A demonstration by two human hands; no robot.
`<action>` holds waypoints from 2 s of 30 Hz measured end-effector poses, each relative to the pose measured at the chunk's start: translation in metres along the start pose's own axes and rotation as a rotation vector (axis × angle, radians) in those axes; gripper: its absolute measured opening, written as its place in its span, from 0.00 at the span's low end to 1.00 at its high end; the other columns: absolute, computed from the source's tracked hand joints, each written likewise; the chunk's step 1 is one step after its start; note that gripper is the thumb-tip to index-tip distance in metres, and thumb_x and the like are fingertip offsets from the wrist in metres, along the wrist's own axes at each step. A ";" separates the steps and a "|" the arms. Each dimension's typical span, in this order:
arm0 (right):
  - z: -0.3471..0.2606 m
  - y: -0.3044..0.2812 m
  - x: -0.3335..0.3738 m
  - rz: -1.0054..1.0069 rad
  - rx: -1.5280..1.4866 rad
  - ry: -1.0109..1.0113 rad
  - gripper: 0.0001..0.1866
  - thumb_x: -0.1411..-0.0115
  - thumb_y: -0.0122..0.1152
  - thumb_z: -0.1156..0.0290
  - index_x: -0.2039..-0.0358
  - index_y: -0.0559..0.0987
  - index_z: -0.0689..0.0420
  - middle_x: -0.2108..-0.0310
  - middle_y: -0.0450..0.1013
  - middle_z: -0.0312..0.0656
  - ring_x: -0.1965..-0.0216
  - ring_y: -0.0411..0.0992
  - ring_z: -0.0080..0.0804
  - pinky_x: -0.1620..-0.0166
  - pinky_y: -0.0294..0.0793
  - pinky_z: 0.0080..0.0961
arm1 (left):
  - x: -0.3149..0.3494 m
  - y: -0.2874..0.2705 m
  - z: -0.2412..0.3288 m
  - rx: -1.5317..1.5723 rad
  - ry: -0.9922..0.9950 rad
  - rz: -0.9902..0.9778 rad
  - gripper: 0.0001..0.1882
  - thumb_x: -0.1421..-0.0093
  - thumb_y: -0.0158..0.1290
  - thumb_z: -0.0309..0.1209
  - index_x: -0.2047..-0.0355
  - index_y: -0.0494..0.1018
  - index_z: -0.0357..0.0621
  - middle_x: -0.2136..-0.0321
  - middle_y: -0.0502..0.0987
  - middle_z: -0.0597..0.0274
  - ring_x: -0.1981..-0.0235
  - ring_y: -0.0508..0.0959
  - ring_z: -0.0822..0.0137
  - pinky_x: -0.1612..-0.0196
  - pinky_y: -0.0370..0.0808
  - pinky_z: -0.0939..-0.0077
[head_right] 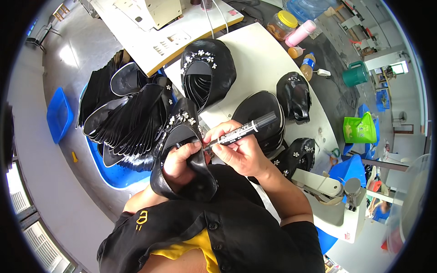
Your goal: The person uses a black marker to apply small marks to the inner lining of several black shoes. The shoes are handled one by one, picked up from a blue bin, marked, and then placed on a nearby table. The shoes feature decorative white floral embellishments on the exterior.
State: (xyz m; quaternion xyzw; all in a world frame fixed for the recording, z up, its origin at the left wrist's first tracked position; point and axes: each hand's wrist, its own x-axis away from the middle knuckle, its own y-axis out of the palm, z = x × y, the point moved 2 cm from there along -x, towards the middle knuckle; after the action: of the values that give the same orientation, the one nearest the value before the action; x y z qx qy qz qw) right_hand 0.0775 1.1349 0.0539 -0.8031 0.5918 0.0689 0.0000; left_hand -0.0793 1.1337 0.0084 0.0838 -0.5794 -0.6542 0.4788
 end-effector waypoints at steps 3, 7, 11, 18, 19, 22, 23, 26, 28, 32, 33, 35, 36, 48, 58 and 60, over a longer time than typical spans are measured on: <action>0.005 -0.001 -0.003 0.032 0.014 -0.038 0.07 0.42 0.53 0.75 0.64 0.68 0.61 0.65 0.69 0.40 0.69 0.64 0.17 0.65 0.65 0.16 | 0.000 -0.004 -0.001 -0.026 -0.022 -0.054 0.05 0.46 0.51 0.24 0.67 0.71 0.42 0.72 0.74 0.66 0.70 0.74 0.72 0.63 0.71 0.76; 0.002 -0.001 -0.002 0.017 0.020 -0.018 0.07 0.42 0.53 0.75 0.64 0.67 0.61 0.66 0.69 0.40 0.70 0.64 0.17 0.65 0.65 0.16 | -0.002 -0.009 0.001 -0.021 -0.026 -0.050 0.05 0.46 0.50 0.24 0.67 0.71 0.41 0.72 0.74 0.67 0.69 0.74 0.73 0.63 0.71 0.76; 0.002 0.002 -0.007 0.018 0.020 -0.033 0.07 0.42 0.53 0.75 0.64 0.68 0.62 0.66 0.69 0.40 0.69 0.66 0.18 0.65 0.66 0.17 | -0.004 -0.007 0.002 -0.065 0.044 -0.035 0.05 0.46 0.51 0.27 0.69 0.71 0.39 0.75 0.74 0.61 0.74 0.74 0.69 0.68 0.72 0.75; -0.002 0.004 -0.014 -0.024 0.196 -0.096 0.07 0.42 0.54 0.75 0.64 0.69 0.62 0.66 0.69 0.40 0.69 0.67 0.21 0.65 0.67 0.16 | -0.006 -0.009 0.009 -0.015 0.016 -0.051 0.06 0.46 0.51 0.24 0.66 0.70 0.40 0.72 0.74 0.63 0.70 0.74 0.70 0.64 0.72 0.75; 0.001 0.007 -0.014 0.042 0.091 -0.097 0.08 0.41 0.53 0.74 0.63 0.69 0.62 0.67 0.70 0.40 0.69 0.68 0.22 0.64 0.68 0.18 | -0.007 -0.008 0.011 0.001 0.030 -0.047 0.07 0.45 0.51 0.25 0.66 0.70 0.39 0.72 0.74 0.62 0.70 0.75 0.68 0.65 0.72 0.74; 0.001 0.010 -0.013 0.317 -0.023 -0.134 0.11 0.38 0.49 0.74 0.57 0.63 0.63 0.72 0.71 0.44 0.73 0.71 0.25 0.66 0.70 0.21 | -0.013 -0.009 0.024 0.059 -0.023 -0.211 0.11 0.44 0.53 0.30 0.62 0.68 0.41 0.71 0.74 0.60 0.71 0.76 0.63 0.66 0.74 0.65; 0.001 0.007 -0.009 0.321 0.085 -0.139 0.13 0.38 0.47 0.74 0.54 0.61 0.63 0.74 0.71 0.44 0.72 0.71 0.25 0.67 0.70 0.21 | -0.017 -0.015 0.023 0.096 0.001 -0.234 0.11 0.43 0.52 0.32 0.61 0.68 0.44 0.69 0.74 0.61 0.69 0.76 0.62 0.66 0.75 0.61; -0.006 0.019 -0.002 0.317 0.178 -0.042 0.15 0.38 0.50 0.72 0.53 0.61 0.62 0.75 0.69 0.41 0.74 0.68 0.22 0.68 0.69 0.19 | -0.029 -0.022 0.025 0.091 0.072 -0.226 0.11 0.42 0.51 0.32 0.60 0.67 0.45 0.67 0.72 0.61 0.67 0.75 0.63 0.66 0.75 0.60; -0.001 0.026 -0.001 0.301 0.160 0.005 0.23 0.46 0.61 0.72 0.53 0.62 0.59 0.74 0.63 0.33 0.75 0.62 0.17 0.69 0.66 0.15 | -0.040 -0.020 0.026 0.127 0.110 -0.211 0.12 0.42 0.51 0.32 0.59 0.66 0.42 0.68 0.72 0.60 0.67 0.74 0.64 0.64 0.73 0.66; 0.010 0.035 -0.022 0.318 0.350 0.011 0.22 0.51 0.56 0.85 0.56 0.63 0.57 0.74 0.61 0.33 0.74 0.60 0.16 0.71 0.62 0.14 | -0.066 -0.027 0.013 0.095 0.187 -0.155 0.13 0.41 0.51 0.33 0.59 0.68 0.38 0.71 0.72 0.61 0.69 0.72 0.70 0.66 0.69 0.78; 0.008 0.036 -0.027 0.326 0.355 0.040 0.21 0.52 0.56 0.85 0.57 0.64 0.58 0.75 0.61 0.33 0.75 0.59 0.15 0.71 0.61 0.14 | -0.073 -0.035 0.009 0.053 0.207 -0.071 0.13 0.41 0.50 0.35 0.60 0.68 0.39 0.72 0.72 0.62 0.70 0.72 0.69 0.66 0.70 0.77; 0.001 0.031 -0.038 0.364 0.426 0.013 0.19 0.54 0.55 0.86 0.60 0.66 0.59 0.76 0.60 0.32 0.78 0.58 0.13 0.74 0.60 0.14 | -0.075 -0.034 0.021 -0.186 0.169 -0.016 0.15 0.41 0.50 0.37 0.60 0.69 0.39 0.75 0.71 0.64 0.74 0.70 0.70 0.69 0.68 0.78; -0.001 0.026 -0.043 0.371 0.553 -0.113 0.19 0.54 0.55 0.87 0.60 0.67 0.60 0.75 0.61 0.32 0.79 0.58 0.13 0.76 0.60 0.14 | -0.070 -0.030 0.039 -0.380 0.111 -0.044 0.16 0.41 0.51 0.39 0.61 0.69 0.38 0.77 0.71 0.66 0.77 0.69 0.72 0.73 0.67 0.81; 0.148 -0.028 -0.057 0.746 0.849 0.139 0.19 0.51 0.54 0.83 0.58 0.69 0.54 0.72 0.66 0.37 0.76 0.67 0.23 0.73 0.69 0.20 | -0.137 -0.119 0.070 -0.200 0.172 0.326 0.22 0.42 0.52 0.42 0.51 0.64 0.47 0.64 0.73 0.65 0.68 0.74 0.69 0.66 0.72 0.70; 0.123 -0.059 -0.056 0.961 0.498 0.027 0.16 0.48 0.57 0.80 0.58 0.69 0.55 0.75 0.64 0.34 0.77 0.64 0.21 0.73 0.67 0.21 | -0.227 -0.109 0.044 -0.262 0.630 0.659 0.08 0.43 0.53 0.28 0.65 0.69 0.39 0.71 0.73 0.65 0.69 0.71 0.73 0.63 0.69 0.80; 0.100 -0.098 -0.030 1.124 0.456 -0.037 0.16 0.48 0.57 0.80 0.59 0.69 0.55 0.76 0.64 0.34 0.76 0.64 0.20 0.72 0.67 0.19 | -0.234 -0.104 0.046 -0.281 0.673 0.674 0.09 0.43 0.55 0.29 0.64 0.68 0.41 0.69 0.72 0.64 0.69 0.72 0.73 0.63 0.70 0.79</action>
State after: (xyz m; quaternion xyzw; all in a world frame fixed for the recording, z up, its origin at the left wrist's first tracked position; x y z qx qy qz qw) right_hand 0.1511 1.2009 -0.0501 -0.3461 0.9250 -0.0563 0.1461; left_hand -0.0423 1.3207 -0.1686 0.0330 -0.2936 -0.4715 0.8309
